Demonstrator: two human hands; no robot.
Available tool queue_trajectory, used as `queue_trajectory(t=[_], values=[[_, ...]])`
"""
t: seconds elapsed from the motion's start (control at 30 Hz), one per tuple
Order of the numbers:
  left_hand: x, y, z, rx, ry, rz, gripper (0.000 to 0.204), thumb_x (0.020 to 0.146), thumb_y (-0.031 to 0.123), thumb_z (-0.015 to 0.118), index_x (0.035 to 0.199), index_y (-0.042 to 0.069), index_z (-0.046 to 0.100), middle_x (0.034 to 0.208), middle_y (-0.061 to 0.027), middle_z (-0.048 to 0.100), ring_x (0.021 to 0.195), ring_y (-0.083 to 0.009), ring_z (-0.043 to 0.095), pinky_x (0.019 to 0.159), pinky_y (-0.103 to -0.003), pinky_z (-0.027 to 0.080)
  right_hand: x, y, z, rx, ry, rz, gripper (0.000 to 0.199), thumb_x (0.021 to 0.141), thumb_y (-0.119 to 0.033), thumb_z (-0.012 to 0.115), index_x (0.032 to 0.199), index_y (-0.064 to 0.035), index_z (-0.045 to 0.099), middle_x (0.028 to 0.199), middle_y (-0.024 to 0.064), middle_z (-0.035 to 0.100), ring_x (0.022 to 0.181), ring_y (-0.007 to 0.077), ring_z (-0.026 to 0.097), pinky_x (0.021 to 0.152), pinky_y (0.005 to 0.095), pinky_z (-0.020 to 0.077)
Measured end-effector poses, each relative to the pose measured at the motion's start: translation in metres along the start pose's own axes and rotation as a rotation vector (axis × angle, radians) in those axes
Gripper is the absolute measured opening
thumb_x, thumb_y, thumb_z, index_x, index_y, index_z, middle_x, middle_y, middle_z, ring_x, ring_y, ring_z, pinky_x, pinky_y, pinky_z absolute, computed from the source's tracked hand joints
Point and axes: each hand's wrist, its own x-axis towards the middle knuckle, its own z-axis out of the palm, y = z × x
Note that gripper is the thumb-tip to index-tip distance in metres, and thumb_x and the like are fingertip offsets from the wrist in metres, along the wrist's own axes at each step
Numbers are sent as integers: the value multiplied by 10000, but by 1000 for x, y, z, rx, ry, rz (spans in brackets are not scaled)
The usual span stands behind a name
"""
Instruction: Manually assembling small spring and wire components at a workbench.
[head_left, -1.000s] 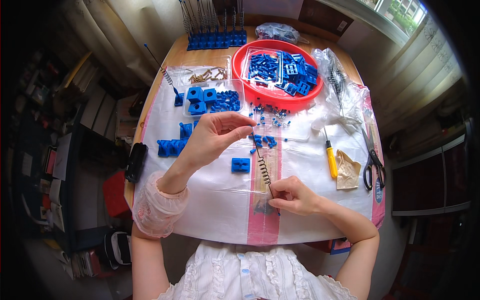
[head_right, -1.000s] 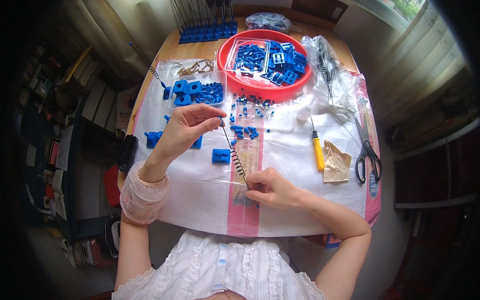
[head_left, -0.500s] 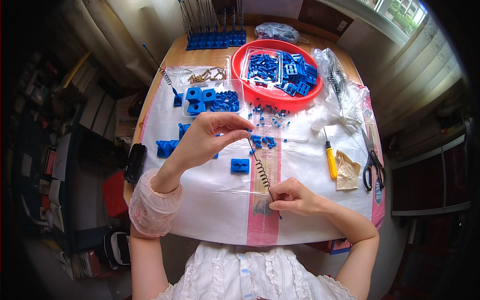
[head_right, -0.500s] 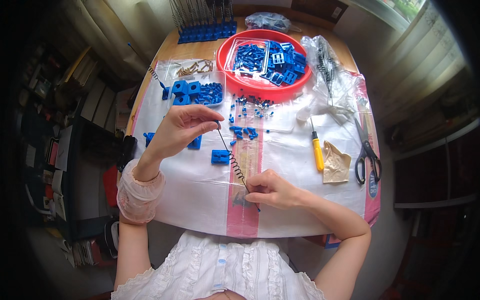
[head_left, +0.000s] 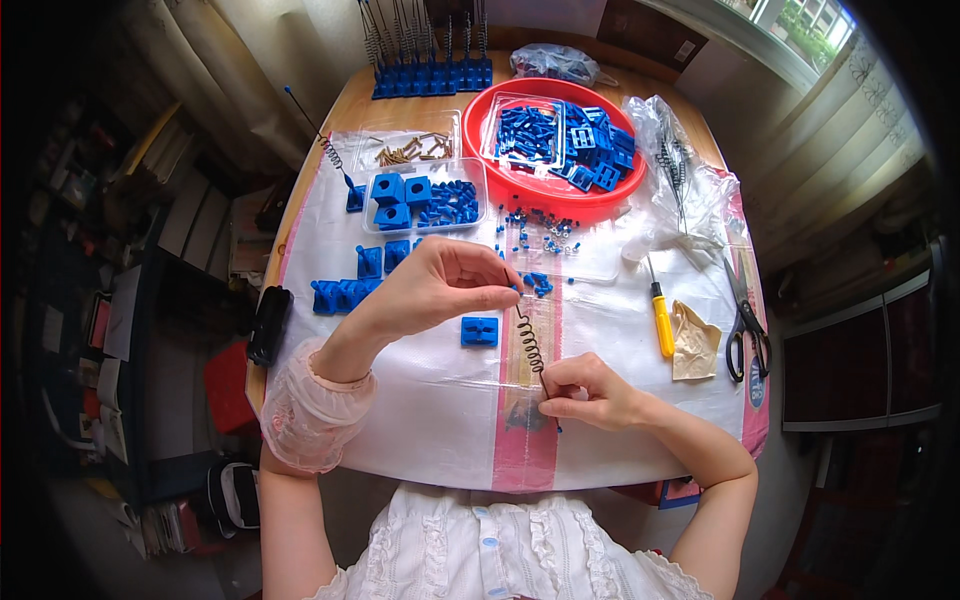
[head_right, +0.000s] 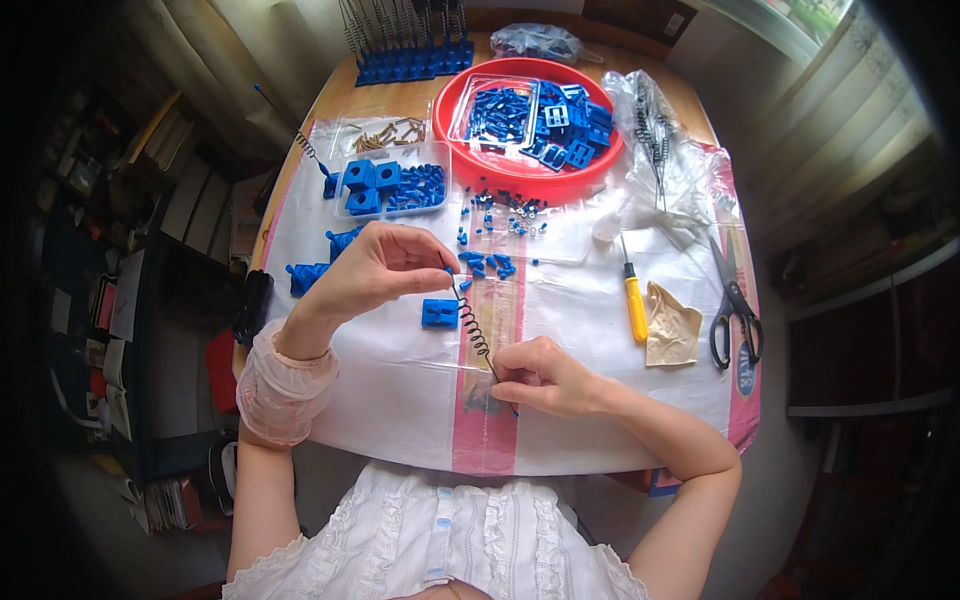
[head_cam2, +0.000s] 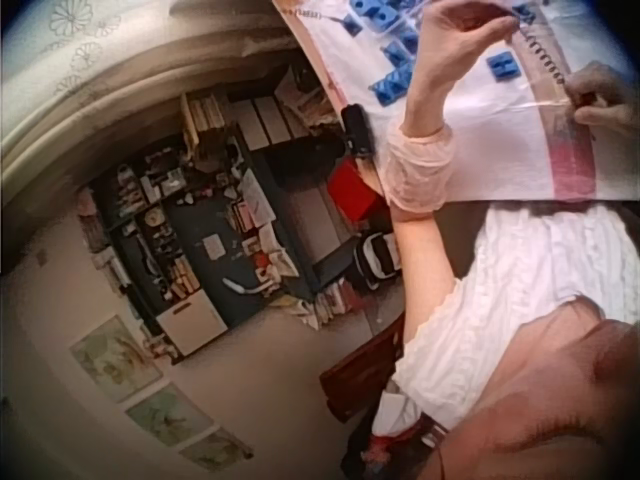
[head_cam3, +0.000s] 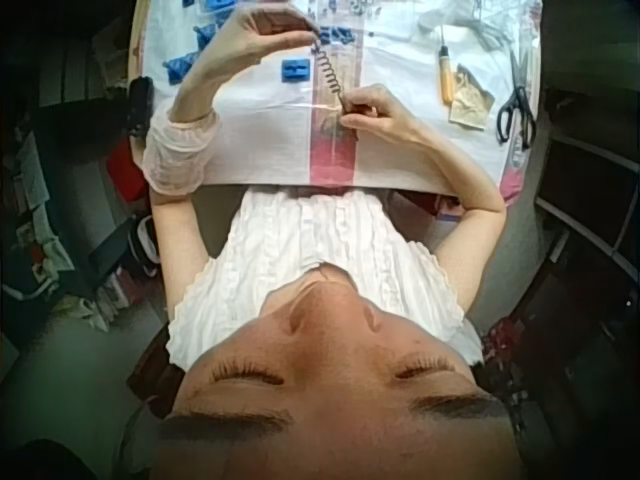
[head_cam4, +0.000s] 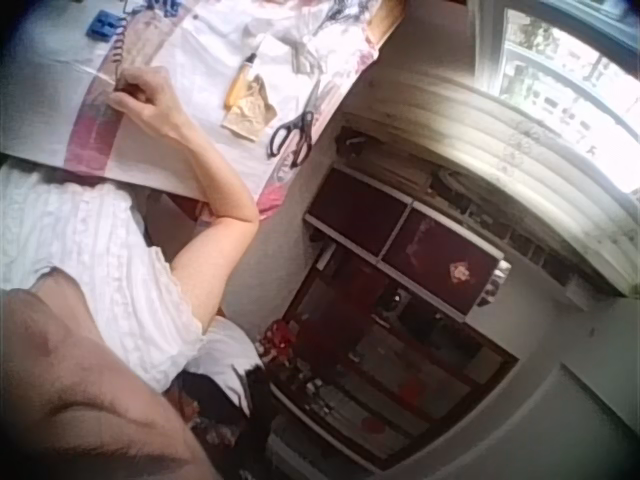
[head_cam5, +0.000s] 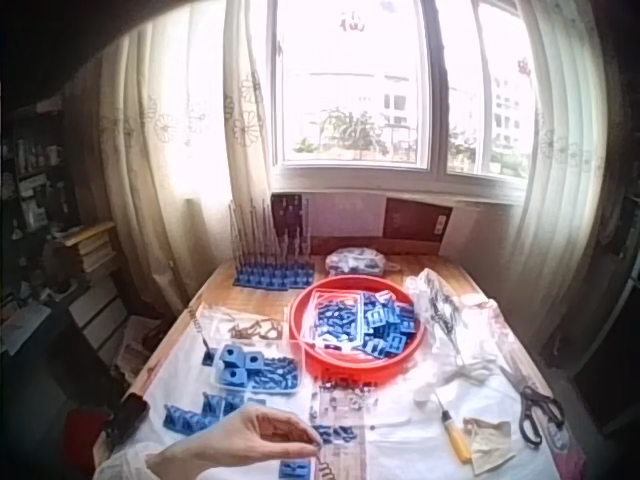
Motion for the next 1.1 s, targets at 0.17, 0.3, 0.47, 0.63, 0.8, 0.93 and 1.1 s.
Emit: queue_trajectory(t=[0.17,0.3,0.47,0.63,0.8,0.93,1.1], values=[[3,-8,10,-41,-16,-32,175,932,57,754,1090,-18,748,1053,-69,751,954,-101,689,869,-257,559,-1,0,1,13,32,-28,228,927,-80,700,760,-3,565,657,27,599,558,90,517,519,282,388],[2,-9,14,-42,48,-12,235,980,123,716,1178,-3,718,1100,-66,746,978,-102,687,864,-262,560,-2,-2,1,106,106,-24,203,936,-82,703,790,3,590,699,27,611,608,71,527,550,258,401],[-9,-21,36,10,111,-7,280,1019,165,674,1249,7,676,1151,-61,730,983,-90,686,853,-256,557,-3,4,1,333,542,-104,69,966,-11,679,916,34,660,817,19,614,707,62,512,624,235,416],[-15,-37,65,79,99,-47,254,1012,134,670,1225,-3,676,1085,-57,726,942,-102,689,838,-268,568,2,11,-3,343,850,-213,49,978,16,664,938,39,647,844,41,597,740,91,543,647,231,422],[-14,-54,73,-78,131,-46,232,1011,140,677,1185,-13,674,1029,-58,735,900,-96,687,818,-264,572,4,9,4,220,870,-243,45,953,74,671,947,34,651,846,40,598,738,88,544,651,228,421],[-17,-60,78,-193,150,-58,204,1011,126,678,1165,-7,679,1016,-57,739,895,-92,683,818,-254,564,2,8,9,155,861,-235,87,919,105,692,948,33,654,823,40,606,727,90,533,646,230,407],[-21,-78,88,-411,108,-63,171,1025,122,660,1149,6,681,1009,-53,740,861,-73,661,782,-239,548,-2,13,10,-86,808,-364,148,850,87,762,928,12,661,767,55,624,667,120,507,591,262,372]])
